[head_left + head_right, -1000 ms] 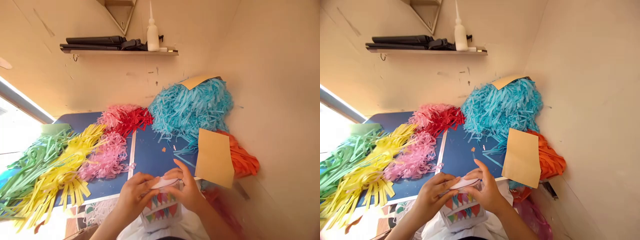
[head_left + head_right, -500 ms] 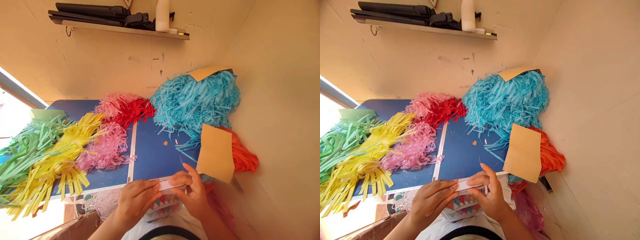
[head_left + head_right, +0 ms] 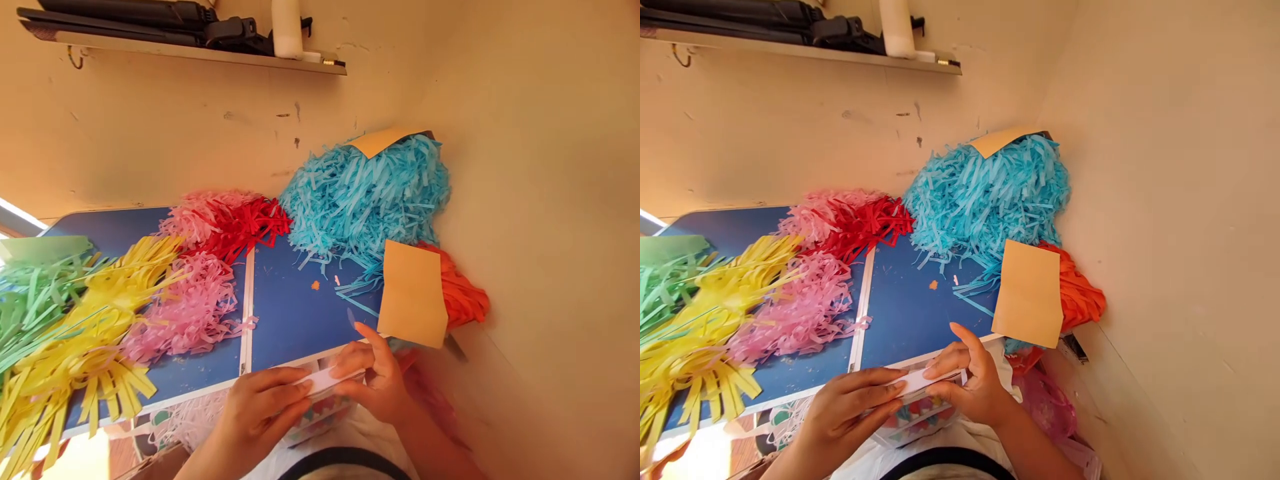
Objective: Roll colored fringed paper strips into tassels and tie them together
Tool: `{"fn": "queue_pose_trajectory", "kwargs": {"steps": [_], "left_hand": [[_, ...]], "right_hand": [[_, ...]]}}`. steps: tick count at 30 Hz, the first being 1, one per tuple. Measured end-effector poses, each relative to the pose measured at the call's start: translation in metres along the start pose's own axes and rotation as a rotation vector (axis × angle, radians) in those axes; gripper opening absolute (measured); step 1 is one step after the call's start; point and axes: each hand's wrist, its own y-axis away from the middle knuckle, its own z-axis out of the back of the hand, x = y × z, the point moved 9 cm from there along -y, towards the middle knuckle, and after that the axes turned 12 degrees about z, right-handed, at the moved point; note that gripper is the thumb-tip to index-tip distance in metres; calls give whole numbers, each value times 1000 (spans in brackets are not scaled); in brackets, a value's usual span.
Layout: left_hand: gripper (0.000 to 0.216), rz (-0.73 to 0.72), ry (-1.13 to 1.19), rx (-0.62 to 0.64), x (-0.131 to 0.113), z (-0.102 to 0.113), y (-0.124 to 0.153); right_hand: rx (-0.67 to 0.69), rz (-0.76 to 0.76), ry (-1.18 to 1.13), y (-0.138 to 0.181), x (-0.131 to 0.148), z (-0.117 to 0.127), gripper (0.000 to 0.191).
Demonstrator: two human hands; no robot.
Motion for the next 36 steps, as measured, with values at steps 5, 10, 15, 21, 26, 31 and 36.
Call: {"fn": "queue_pose_trajectory", "kwargs": {"steps": [5,10,15,21,26,31,36], "left_hand": [[42,-65,-23,-41,-10,4,-3],[43,-56,-33,-91,-20,7,-5],[47,3,-29,-93,-21,6,1],[42,58,-60,-139,-22,5,13],[42,69,-126,-169,-23,2,24],[37,49,-200,-182,-26,-2,30],[25,-106,-250,-242,-42,-7,32]], "right_hand": [[11,-64,-63,0,-14,-2,88],[-44,-89,-56,-8,-10,16,92],[-391,57,128,7,40,62,53],[-232,-453,-625,52,5,-44,34],[-418,-510,-653,52,-14,-58,28],[-559,-528,-588,63,-11,-52,20],[-659,-527,-517,71,-8,-50,18]]}}
